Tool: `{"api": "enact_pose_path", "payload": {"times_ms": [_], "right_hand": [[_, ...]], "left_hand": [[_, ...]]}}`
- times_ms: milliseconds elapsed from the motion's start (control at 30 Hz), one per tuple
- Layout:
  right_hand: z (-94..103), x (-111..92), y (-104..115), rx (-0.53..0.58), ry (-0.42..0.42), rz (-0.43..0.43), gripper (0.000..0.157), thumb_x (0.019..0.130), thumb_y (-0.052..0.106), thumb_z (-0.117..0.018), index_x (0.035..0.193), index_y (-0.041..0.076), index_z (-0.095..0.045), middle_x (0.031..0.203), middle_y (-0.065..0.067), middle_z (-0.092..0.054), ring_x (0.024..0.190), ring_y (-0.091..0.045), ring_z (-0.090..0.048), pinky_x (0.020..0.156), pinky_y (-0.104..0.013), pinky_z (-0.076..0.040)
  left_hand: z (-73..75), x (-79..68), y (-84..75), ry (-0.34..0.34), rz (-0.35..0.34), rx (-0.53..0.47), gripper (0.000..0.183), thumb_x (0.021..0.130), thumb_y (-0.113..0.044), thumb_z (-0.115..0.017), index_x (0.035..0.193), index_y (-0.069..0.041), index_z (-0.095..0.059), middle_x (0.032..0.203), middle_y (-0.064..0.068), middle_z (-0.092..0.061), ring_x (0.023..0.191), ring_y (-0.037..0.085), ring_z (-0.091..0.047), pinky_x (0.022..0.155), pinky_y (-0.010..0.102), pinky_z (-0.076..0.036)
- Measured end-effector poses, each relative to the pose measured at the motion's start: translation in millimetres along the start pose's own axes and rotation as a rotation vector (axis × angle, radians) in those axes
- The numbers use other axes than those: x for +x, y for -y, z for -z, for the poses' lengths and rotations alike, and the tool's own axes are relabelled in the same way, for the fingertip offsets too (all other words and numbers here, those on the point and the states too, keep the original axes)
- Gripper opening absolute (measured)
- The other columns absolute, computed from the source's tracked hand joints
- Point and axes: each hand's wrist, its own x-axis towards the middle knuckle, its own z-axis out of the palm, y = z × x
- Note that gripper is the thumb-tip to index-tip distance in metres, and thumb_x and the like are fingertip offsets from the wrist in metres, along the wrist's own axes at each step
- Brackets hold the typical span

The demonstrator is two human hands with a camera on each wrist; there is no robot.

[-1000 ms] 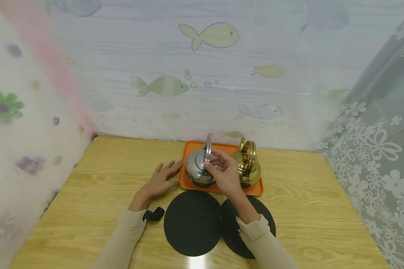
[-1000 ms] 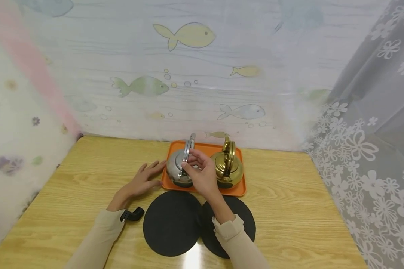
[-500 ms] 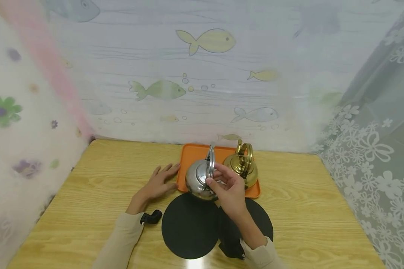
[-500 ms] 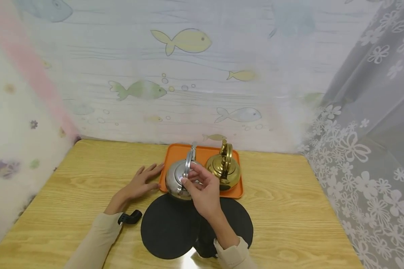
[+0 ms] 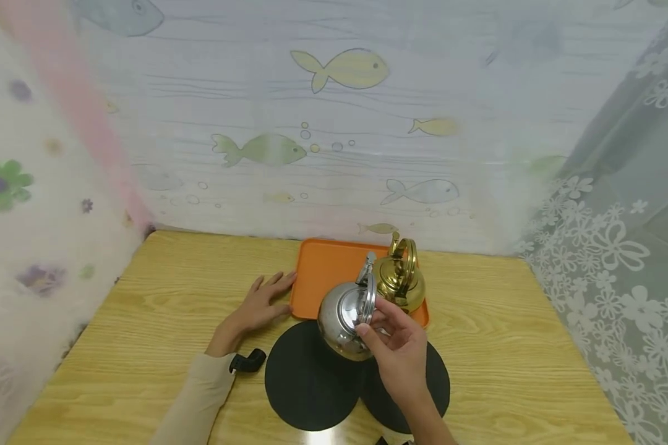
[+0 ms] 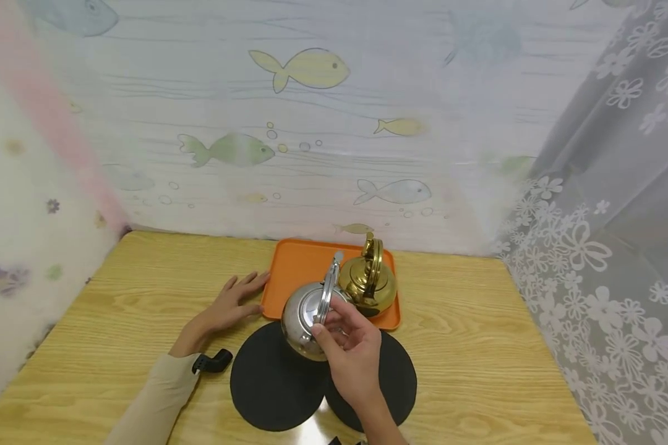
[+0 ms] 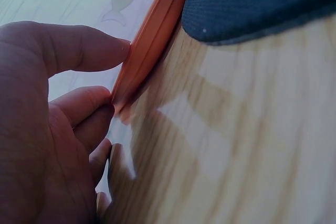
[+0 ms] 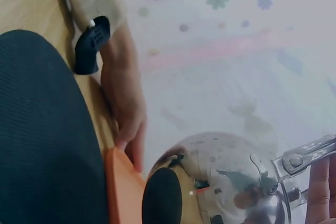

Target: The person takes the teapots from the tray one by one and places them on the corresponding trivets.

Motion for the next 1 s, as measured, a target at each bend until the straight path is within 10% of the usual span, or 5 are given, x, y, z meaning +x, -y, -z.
{"api": "enact_pose_path", "payload": {"times_ms": [1000], "right_hand": [[-9.1, -46.6, -27.2, 0.154, 0.087, 0.044, 0.041, 0.077, -0.018, -0.061, 0.117, -0.019, -0.052, 0.093, 0.000, -0.067, 0.080, -0.007, -0.063, 0.065, -0.021, -0.055]], "left_hand": [[1.9, 1.0, 2.7, -0.008, -0.011, 0.025, 0.069, 0.088, -0.033, -0.062, 0.146, -0.013, -0.031, 0.151, 0.005, -0.030, 0.141, 0.031, -0.018, 0.111, 0.053, 0.006]]}}
